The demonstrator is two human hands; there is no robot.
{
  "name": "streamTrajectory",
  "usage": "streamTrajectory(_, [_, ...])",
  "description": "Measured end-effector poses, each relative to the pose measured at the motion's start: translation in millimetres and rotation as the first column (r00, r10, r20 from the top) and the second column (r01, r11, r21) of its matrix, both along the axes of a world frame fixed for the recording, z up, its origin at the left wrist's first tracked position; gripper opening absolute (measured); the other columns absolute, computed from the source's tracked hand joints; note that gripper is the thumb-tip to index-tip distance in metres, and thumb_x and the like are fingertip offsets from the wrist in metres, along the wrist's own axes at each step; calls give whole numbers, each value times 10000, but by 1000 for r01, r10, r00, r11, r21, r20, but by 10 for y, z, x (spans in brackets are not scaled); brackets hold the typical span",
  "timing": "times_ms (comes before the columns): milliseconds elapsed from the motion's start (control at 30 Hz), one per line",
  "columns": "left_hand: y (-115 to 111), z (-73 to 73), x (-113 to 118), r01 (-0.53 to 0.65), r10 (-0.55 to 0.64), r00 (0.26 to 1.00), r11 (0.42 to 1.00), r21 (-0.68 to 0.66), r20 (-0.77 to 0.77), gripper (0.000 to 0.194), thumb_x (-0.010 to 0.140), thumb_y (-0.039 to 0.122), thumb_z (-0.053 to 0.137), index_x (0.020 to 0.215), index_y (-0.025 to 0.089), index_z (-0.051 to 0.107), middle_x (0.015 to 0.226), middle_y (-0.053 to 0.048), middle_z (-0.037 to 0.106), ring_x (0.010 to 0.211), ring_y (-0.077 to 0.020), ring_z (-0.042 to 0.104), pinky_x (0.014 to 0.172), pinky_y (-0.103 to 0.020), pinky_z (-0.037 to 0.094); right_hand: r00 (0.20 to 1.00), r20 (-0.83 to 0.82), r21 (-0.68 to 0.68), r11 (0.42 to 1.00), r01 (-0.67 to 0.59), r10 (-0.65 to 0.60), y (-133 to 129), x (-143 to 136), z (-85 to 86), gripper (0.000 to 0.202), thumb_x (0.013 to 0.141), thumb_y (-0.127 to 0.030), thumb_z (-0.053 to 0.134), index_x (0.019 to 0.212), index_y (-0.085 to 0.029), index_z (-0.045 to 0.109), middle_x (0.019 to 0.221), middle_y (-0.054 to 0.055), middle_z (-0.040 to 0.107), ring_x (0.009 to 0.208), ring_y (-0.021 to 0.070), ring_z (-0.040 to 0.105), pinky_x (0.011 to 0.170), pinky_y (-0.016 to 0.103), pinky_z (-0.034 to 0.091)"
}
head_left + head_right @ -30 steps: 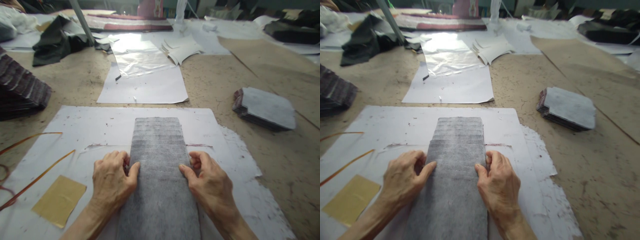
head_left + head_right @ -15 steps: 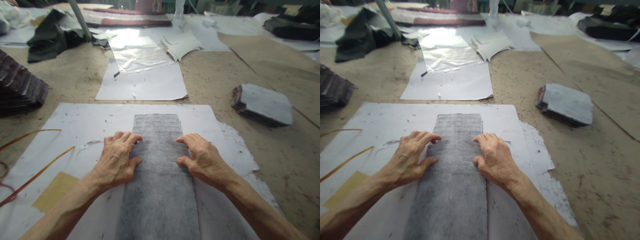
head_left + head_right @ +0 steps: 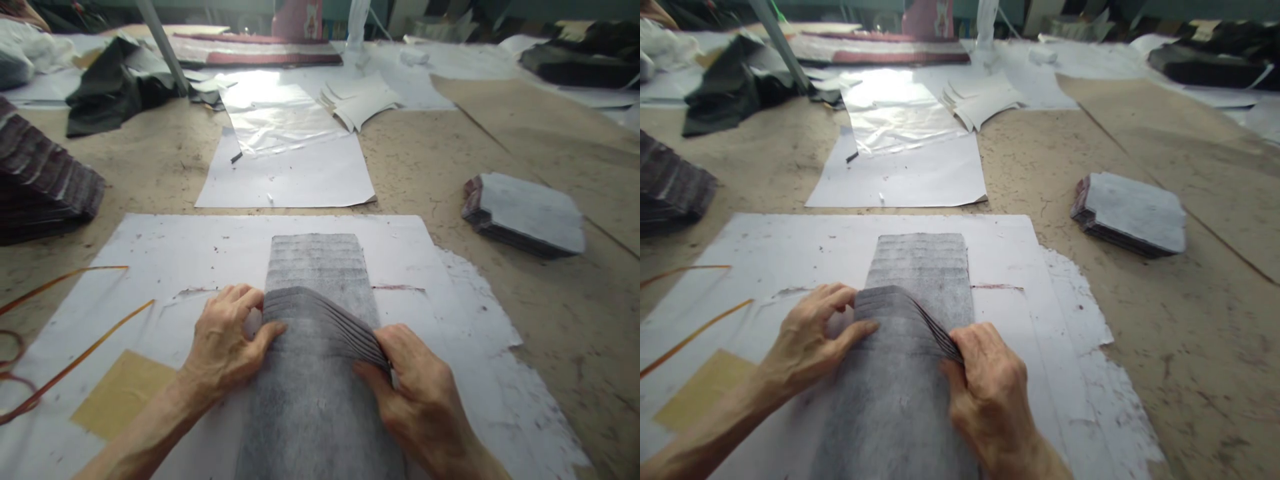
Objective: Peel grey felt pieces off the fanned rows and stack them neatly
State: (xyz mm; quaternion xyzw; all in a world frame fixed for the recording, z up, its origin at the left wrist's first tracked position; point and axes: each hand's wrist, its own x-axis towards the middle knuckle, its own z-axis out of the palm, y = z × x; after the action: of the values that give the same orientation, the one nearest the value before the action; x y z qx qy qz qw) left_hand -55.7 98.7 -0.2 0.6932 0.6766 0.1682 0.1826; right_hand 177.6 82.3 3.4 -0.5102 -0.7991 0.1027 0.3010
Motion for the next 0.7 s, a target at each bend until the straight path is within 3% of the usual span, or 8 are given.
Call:
streamTrajectory(167, [-316, -42, -16, 28, -51, 981, 992, 123, 188, 192, 752, 328, 609, 871, 214, 512, 797, -1, 542, 759, -159, 494, 677, -291, 418, 987, -139, 45, 996, -81, 86, -103, 4, -93, 143, 798, -70, 517, 867, -194, 530, 784, 14, 589, 705, 116, 564, 652, 224, 469])
streamTrajectory(333, [-503, -74, 39, 39, -87, 971, 976, 214, 222, 145, 773, 189, 549, 882, 224, 460, 743, 25, 532, 694, -124, 542, 646, -239, 442, 991, -127, -68, 996, -50, 41, -111, 20, -139, 100, 817, -100, 512, 851, -193, 505, 779, 4, 580, 691, 113, 568, 633, 220, 463])
streamTrajectory(400, [-543, -81, 62, 41, -92, 967, 976, 214, 237, 138, 781, 182, 538, 874, 233, 449, 735, 33, 550, 650, -111, 552, 617, -222, 443, 992, -124, -65, 997, -38, 30, -103, 19, -140, 79, 823, -120, 504, 847, -195, 512, 756, 2, 583, 674, 118, 573, 614, 222, 464])
streamTrajectory(500, [-583, -80, 102, -41, -7, 938, 991, 130, 345, 119, 794, 229, 539, 883, 244, 462, 765, 33, 600, 631, -110, 570, 591, -211, 451, 992, -121, -49, 999, 11, -17, -94, 11, -112, 67, 814, -151, 509, 858, -197, 529, 709, -4, 592, 635, 122, 583, 575, 221, 462])
streamTrajectory(567, [-596, -65, 136, -138, 127, 863, 990, -13, 489, 113, 798, 291, 545, 879, 245, 480, 761, 31, 615, 689, -132, 602, 617, -220, 473, 986, -136, -108, 991, 83, -97, -93, 8, -54, 30, 789, -193, 534, 819, -199, 536, 647, -16, 588, 575, 124, 575, 536, 226, 454])
streamTrajectory(633, [-594, -31, 170, -200, 285, 717, 958, -204, 637, 159, 791, 359, 567, 866, 244, 485, 729, 36, 614, 727, -151, 615, 614, -227, 486, 962, -173, -295, 943, 154, -211, -95, 12, 48, 61, 754, -256, 565, 760, -201, 540, 584, -24, 581, 511, 130, 555, 493, 239, 442])
streamTrajectory(700, [-585, 25, 197, -190, 455, 504, 888, -420, 734, 218, 774, 409, 598, 852, 243, 480, 694, 43, 609, 675, -145, 606, 564, -226, 482, 903, -267, -582, 803, 127, -337, -100, 23, 182, 120, 723, -310, 583, 757, -198, 557, 585, -15, 605, 505, 142, 562, 480, 250, 452])
